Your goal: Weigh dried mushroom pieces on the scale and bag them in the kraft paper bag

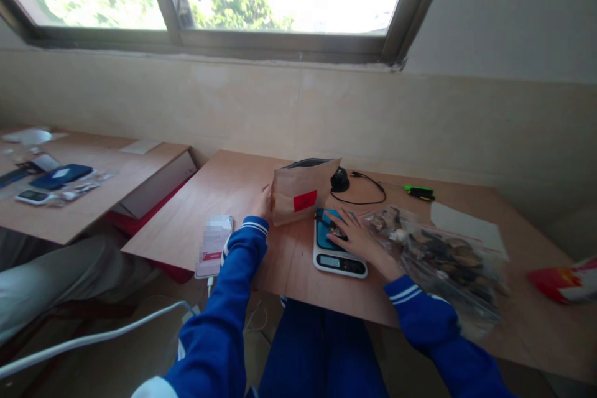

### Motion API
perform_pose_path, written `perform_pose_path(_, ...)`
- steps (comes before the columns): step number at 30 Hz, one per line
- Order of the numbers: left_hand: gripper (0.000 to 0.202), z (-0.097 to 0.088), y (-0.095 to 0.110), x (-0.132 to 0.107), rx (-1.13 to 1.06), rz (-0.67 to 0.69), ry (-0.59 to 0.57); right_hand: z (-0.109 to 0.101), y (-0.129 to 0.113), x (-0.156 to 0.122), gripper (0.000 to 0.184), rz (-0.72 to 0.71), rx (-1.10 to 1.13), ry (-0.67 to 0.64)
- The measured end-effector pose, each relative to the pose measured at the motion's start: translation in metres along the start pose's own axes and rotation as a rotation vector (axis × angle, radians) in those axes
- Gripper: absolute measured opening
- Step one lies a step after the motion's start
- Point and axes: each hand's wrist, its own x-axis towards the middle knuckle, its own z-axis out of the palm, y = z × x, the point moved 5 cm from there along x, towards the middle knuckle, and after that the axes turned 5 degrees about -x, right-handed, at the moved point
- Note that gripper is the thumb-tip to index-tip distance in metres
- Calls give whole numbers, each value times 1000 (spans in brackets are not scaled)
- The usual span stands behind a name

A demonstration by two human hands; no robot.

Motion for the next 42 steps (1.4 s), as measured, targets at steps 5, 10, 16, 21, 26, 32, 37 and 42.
perform_pose_path(5, 21, 19, -4, 5, -28, 10, -203, 3, -4, 19, 58, -91, 39, -15)
perform_pose_path(10, 16, 33, -16, 5, -9, -4, -307, 7, -3, 23, 42, -137, 159, 111)
perform_pose_path(16, 12, 37, -29, 4, 81, -53, -245, -3, 0, 17, 28, -93, 213, 217)
perform_pose_path(21, 12, 31, -26, -1, 130, -79, -131, -6, 5, 16, 27, -65, 245, 222)
perform_pose_path(26, 15, 12, -10, 0, 131, -70, 51, -18, 5, 12, 27, -45, 332, 335)
perform_pose_path(32, 25, -24, 109, 12, -104, 227, 339, -77, 7, 13, 27, 21, 388, 588)
perform_pose_path(37, 17, 3, 201, 7, -170, 451, 14, -142, 5, 35, 26, 25, 443, 744)
perform_pose_path(42, 11, 31, 193, 8, -55, 439, -52, -176, -8, 72, 25, -89, 386, 723)
